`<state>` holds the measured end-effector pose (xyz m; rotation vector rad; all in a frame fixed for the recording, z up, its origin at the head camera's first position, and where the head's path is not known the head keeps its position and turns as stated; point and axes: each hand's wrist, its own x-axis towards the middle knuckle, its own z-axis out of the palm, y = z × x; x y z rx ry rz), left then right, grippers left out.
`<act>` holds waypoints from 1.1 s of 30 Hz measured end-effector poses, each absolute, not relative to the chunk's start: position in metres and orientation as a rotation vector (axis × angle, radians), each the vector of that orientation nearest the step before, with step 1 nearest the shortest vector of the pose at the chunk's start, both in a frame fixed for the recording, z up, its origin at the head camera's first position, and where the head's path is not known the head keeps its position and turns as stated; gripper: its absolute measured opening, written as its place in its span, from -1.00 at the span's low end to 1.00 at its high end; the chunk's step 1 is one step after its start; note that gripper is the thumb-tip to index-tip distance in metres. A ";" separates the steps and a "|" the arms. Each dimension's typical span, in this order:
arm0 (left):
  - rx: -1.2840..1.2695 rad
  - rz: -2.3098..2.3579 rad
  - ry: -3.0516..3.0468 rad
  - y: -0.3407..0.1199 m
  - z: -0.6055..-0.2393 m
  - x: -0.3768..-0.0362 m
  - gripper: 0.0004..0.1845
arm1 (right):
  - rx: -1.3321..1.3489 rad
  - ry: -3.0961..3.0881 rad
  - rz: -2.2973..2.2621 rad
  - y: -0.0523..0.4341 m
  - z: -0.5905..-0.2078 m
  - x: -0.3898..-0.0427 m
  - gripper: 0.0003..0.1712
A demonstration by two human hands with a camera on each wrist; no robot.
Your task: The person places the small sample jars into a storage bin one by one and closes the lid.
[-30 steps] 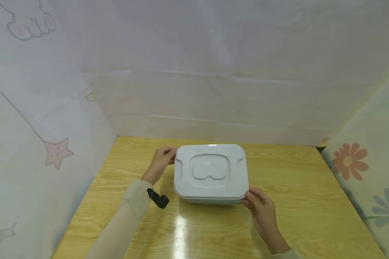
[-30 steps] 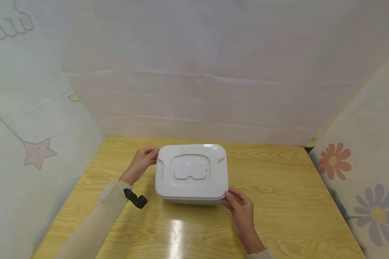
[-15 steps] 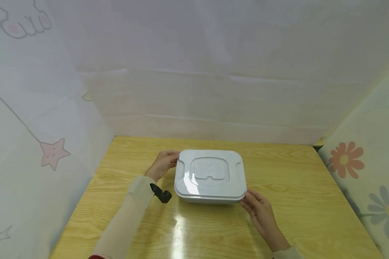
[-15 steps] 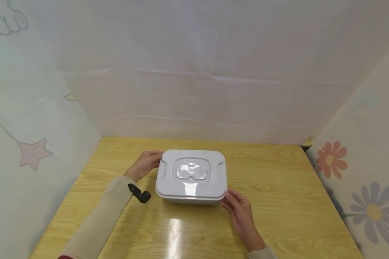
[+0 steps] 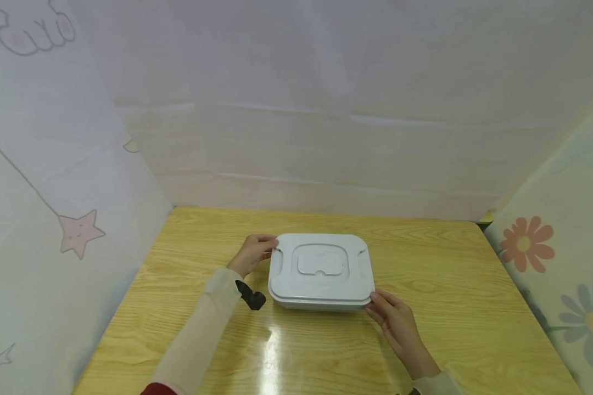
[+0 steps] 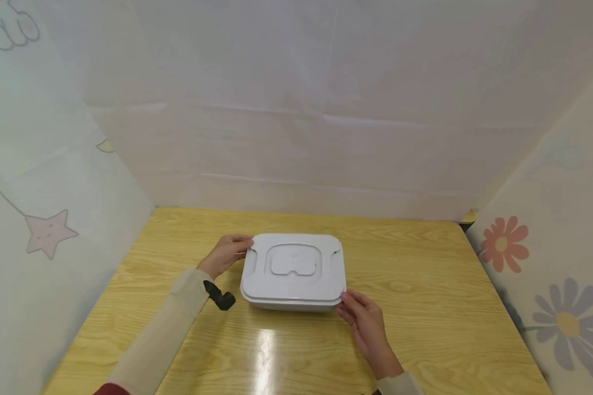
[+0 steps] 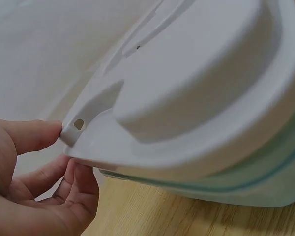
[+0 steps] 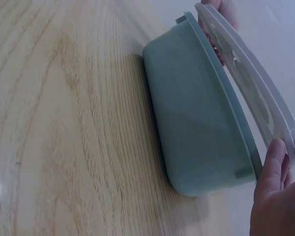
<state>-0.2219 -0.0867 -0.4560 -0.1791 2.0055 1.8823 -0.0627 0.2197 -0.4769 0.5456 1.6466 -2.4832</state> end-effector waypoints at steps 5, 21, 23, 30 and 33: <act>-0.211 1.867 2.050 -0.084 -0.463 -0.225 -0.61 | 0.593 1.646 -2.466 0.220 -0.477 -0.066 -0.86; -0.235 1.777 2.197 -0.077 -0.470 -0.223 -0.66 | 0.692 1.689 -2.437 0.221 -0.481 -0.068 -0.79; -0.240 1.776 2.201 -0.077 -0.471 -0.222 -0.66 | 0.690 1.694 -2.441 0.221 -0.483 -0.068 -0.78; -0.263 1.780 2.209 -0.076 -0.474 -0.221 -0.68 | 0.720 1.693 -2.440 0.222 -0.486 -0.069 -0.75; -0.261 1.786 2.218 -0.076 -0.475 -0.219 -0.68 | 0.729 1.692 -2.435 0.222 -0.488 -0.069 -0.74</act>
